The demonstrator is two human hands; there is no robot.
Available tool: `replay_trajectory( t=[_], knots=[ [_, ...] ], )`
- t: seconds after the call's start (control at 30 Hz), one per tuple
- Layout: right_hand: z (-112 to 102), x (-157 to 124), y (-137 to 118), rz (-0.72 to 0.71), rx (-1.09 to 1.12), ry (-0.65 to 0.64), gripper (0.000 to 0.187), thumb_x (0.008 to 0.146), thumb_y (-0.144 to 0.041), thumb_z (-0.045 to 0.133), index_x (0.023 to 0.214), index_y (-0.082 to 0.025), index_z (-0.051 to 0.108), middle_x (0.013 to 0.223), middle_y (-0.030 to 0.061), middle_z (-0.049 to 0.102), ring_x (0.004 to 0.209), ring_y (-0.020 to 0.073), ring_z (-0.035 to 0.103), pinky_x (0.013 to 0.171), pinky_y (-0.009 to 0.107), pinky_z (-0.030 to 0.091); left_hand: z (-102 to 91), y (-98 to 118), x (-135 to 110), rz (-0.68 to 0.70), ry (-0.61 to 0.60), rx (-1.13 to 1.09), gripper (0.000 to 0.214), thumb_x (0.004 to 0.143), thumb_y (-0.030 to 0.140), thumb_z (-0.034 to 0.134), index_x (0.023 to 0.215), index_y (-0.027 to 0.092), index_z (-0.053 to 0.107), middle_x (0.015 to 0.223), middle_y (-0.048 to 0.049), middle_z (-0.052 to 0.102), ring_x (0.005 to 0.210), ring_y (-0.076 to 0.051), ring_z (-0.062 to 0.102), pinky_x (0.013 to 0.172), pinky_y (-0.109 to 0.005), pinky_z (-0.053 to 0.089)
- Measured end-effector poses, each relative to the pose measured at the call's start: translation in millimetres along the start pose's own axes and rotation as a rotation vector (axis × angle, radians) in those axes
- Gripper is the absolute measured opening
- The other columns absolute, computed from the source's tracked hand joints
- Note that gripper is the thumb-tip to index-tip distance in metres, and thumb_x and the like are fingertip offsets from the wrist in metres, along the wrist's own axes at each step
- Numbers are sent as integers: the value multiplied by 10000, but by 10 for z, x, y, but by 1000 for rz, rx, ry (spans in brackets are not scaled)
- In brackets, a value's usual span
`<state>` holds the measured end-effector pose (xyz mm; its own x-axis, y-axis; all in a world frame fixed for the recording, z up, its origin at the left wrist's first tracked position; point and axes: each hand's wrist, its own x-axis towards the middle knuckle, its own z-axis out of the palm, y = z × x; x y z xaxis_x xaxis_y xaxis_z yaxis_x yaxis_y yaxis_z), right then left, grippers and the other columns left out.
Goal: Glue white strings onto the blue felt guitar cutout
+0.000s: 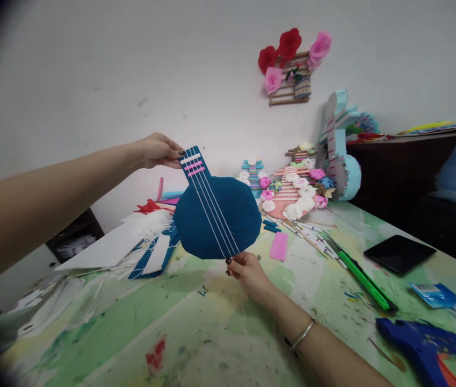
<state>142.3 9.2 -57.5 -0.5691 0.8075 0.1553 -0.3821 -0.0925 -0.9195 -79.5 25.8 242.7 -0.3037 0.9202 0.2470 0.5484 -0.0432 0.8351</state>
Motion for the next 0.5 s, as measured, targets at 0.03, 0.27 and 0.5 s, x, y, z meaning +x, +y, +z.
replay_trajectory(
  t=[0.03, 0.27, 0.5],
  knots=[
    [-7, 1, 2, -6, -13, 2, 286, 596, -392, 790, 629, -171, 612, 536, -21, 544, 525, 109, 461, 523, 259, 316, -2, -4, 8, -5, 1, 4, 205, 786, -41, 522, 908, 24, 674, 712, -115, 679, 847, -249, 693, 822, -338, 549],
    [-43, 7, 55, -34, -82, 14, 269, 610, -395, 755, 556, -168, 620, 508, -4, 569, 494, 102, 409, 521, 264, 281, 14, -44, 41, -54, -32, 14, 249, 774, -31, 544, 978, 62, 652, 726, -107, 692, 860, -247, 694, 809, -318, 552],
    [-68, 27, 64, -48, -120, 49, 253, 592, -377, 738, 510, -166, 625, 495, 0, 559, 498, 106, 396, 531, 270, 282, 4, -23, 35, -57, -87, -1, 251, 786, 42, 595, 1033, 84, 594, 858, -115, 706, 847, -229, 700, 803, -321, 557]
  ],
)
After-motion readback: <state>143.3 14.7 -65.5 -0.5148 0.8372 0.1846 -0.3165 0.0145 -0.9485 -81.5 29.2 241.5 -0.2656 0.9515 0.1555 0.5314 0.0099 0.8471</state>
